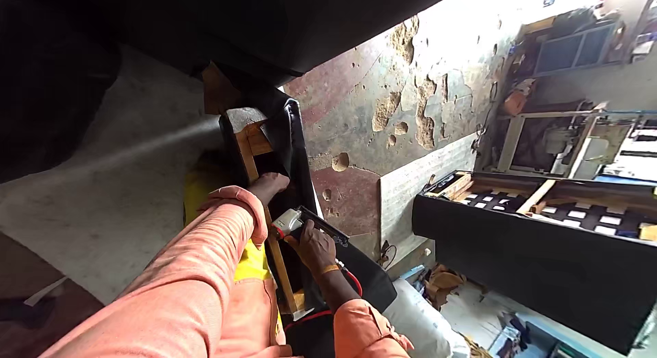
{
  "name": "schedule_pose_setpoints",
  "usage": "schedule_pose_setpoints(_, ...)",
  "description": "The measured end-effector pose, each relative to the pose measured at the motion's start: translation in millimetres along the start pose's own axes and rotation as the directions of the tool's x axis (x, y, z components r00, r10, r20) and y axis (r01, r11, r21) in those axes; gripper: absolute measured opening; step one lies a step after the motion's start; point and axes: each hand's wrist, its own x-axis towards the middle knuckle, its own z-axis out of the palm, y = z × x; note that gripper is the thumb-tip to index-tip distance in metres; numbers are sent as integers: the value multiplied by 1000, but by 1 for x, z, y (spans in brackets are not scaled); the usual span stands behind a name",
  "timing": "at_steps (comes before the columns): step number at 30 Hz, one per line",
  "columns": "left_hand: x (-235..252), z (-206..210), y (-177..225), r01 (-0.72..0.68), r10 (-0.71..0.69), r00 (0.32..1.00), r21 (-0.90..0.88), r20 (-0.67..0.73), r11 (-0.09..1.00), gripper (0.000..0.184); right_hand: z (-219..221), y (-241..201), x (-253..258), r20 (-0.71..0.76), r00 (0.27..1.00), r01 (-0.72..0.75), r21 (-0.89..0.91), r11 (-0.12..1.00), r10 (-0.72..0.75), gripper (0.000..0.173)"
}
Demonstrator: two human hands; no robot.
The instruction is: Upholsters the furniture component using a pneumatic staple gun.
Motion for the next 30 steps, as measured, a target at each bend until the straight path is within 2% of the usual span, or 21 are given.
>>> schedule_pose_setpoints(1, 14, 8, -1, 14, -13, 999, 20, -32, 1000, 27, 1, -3, 1, 2, 1000, -4, -7, 1000, 4, 77)
schedule_pose_setpoints(3, 27, 4, -2, 26, -26, 1000, 27, -10, 999, 27, -3, -7, 3, 2, 1000, -7, -12, 1000, 7, 77)
schedule_pose_setpoints(6, 27, 3, -3, 13, -13, 1000, 14, 11, 1000, 27, -8, -8, -4, -6, 1000, 4, -11, 1000, -4, 80)
schedule_pose_setpoints(10, 24, 3, 2, 18, -18, 1000, 0, 7, 1000, 27, -21, -10, 0, -115, 993, 27, -4, 1000, -27, 79)
schedule_pose_setpoints(12, 25, 3, 3, 6, -6, 1000, 9, -11, 1000, 25, -31, -13, 9, -125, 992, 22, 4, 1000, -21, 79)
schedule_pose_setpoints(16, 22, -6, 2, -36, 43, 998, 139, -47, 990, 25, -38, -18, 13, -119, 993, 13, 10, 1000, -12, 81)
schedule_pose_setpoints(17, 17, -15, -2, -49, 58, 997, 153, -56, 987, 31, -39, -18, 13, -115, 993, 16, -4, 1000, -16, 83)
schedule_pose_setpoints(20, -8, -45, -9, -53, 54, 997, 20, -58, 998, 73, -42, -18, 13, -103, 994, 33, -31, 999, -36, 83)
schedule_pose_setpoints(21, -17, -46, -9, -45, 45, 996, 1, -75, 999, 75, -44, -20, 12, -108, 993, 44, -39, 998, -48, 83)
schedule_pose_setpoints(25, -39, -27, -13, 26, -46, 965, -83, -260, 996, 64, -57, -32, 12, -141, 987, 77, -36, 996, -82, 83)
schedule_pose_setpoints(27, -45, -21, -16, 39, -76, 948, -123, -309, 992, 59, -62, -39, 13, -145, 986, 80, -30, 996, -84, 82)
schedule_pose_setpoints(30, -90, -53, 5, 96, -120, 981, -157, -154, 983, 46, -66, -41, 19, -125, 989, 73, -13, 997, -74, 81)
